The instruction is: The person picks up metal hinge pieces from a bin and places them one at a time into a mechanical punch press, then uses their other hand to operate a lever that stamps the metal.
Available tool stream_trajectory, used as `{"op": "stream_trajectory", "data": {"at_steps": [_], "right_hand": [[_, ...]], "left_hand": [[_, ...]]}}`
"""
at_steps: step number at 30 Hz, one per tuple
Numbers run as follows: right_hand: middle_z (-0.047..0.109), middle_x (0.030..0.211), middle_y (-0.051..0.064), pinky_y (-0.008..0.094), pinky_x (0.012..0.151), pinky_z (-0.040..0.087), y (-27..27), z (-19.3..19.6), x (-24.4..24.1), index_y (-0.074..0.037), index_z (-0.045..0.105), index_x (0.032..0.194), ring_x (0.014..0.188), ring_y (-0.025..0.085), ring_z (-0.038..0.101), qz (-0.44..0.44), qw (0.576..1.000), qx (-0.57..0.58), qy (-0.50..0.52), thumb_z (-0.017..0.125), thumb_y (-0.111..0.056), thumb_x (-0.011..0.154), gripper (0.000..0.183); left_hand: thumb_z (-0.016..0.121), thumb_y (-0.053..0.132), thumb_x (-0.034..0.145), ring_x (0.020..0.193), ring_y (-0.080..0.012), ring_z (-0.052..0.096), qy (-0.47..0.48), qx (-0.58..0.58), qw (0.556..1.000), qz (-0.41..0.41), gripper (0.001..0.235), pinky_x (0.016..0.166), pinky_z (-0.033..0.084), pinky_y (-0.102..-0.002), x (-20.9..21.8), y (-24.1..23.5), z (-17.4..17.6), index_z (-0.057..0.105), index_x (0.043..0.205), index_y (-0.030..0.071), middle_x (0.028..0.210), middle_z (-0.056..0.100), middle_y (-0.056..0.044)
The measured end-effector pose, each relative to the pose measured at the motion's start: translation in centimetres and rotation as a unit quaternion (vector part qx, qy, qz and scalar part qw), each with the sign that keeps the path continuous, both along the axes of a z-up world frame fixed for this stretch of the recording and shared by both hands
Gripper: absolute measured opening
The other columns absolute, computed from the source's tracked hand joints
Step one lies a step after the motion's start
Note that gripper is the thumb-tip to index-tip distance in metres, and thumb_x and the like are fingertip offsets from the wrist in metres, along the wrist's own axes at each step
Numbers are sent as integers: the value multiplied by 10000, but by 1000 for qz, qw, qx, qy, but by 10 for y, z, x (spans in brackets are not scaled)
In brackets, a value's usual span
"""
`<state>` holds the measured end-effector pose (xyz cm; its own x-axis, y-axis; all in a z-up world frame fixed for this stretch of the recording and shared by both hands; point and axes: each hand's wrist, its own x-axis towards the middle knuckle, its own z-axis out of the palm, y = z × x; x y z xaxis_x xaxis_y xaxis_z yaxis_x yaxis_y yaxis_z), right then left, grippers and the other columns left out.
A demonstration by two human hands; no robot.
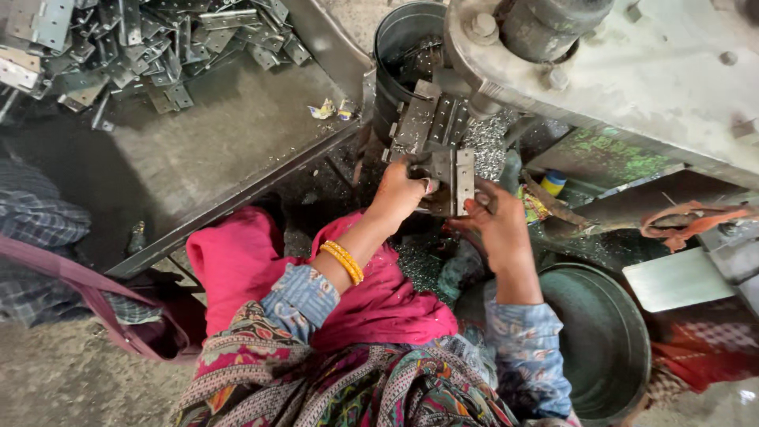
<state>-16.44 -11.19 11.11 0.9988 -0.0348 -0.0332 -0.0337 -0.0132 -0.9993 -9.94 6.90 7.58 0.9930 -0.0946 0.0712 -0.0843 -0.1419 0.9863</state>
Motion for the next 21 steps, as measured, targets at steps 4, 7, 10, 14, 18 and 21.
{"op": "stream_trajectory", "data": {"at_steps": [4, 7, 10, 14, 18, 21], "right_hand": [[718, 1060, 270, 521, 821, 558, -4, 12, -8, 24, 537, 1392, 1016, 421, 709, -22, 907, -409, -97, 707, -250, 942, 554], [725, 1002, 260, 569, 784, 524, -2, 12, -34, -59, 621, 1324, 953, 457, 686, 2, 790, -612, -25, 686, -415, 933, 532], [730, 1013, 237, 556, 815, 534, -5, -5, -50, -113, 641, 1256, 967, 442, 695, 62, 780, -621, 53, 594, -444, 975, 436], [757, 875, 251, 540, 781, 543, -13, -53, -69, -80, 501, 1374, 843, 430, 746, 111, 811, -555, 147, 574, -395, 957, 528], [742, 897, 235, 576, 739, 516, -30, -103, -74, -55, 543, 1296, 877, 452, 698, 67, 812, -578, 44, 603, -356, 935, 474], [708, 888, 241, 563, 664, 530, -6, -146, -102, -84, 561, 1281, 795, 443, 693, -9, 770, -634, 68, 612, -499, 924, 551]], "left_hand": [[777, 90, 776, 1099, -411, 678, 2, 123, 991, 54, 459, 921, 535, -446, 24, -9, -15, 633, 1200, -13, 1140, 727, -270], [730, 55, 782, 1100, -444, 662, -110, 298, 947, 52, 586, 940, 557, -470, 39, -23, -34, 578, 1344, -9, 1284, 592, -335], [594, 82, 979, 1239, -491, 581, -250, 443, 859, 64, 377, 930, 547, -440, 26, -28, -55, 558, 1335, -37, 1514, 501, -286], [445, 53, 1030, 1324, -375, 523, -167, 481, 861, -11, 472, 1066, 441, -515, 0, -26, -41, 531, 1475, -78, 1524, 491, -276], [490, 151, 965, 1525, -346, 302, -139, 636, 754, -89, 337, 1216, 185, -602, 16, -37, 0, 715, 1196, 51, 1594, 405, -196], [487, 173, 999, 1549, -367, 288, -112, 654, 740, -107, 331, 1231, 146, -625, 25, -46, 0, 742, 1180, 64, 1603, 406, -209]]}}
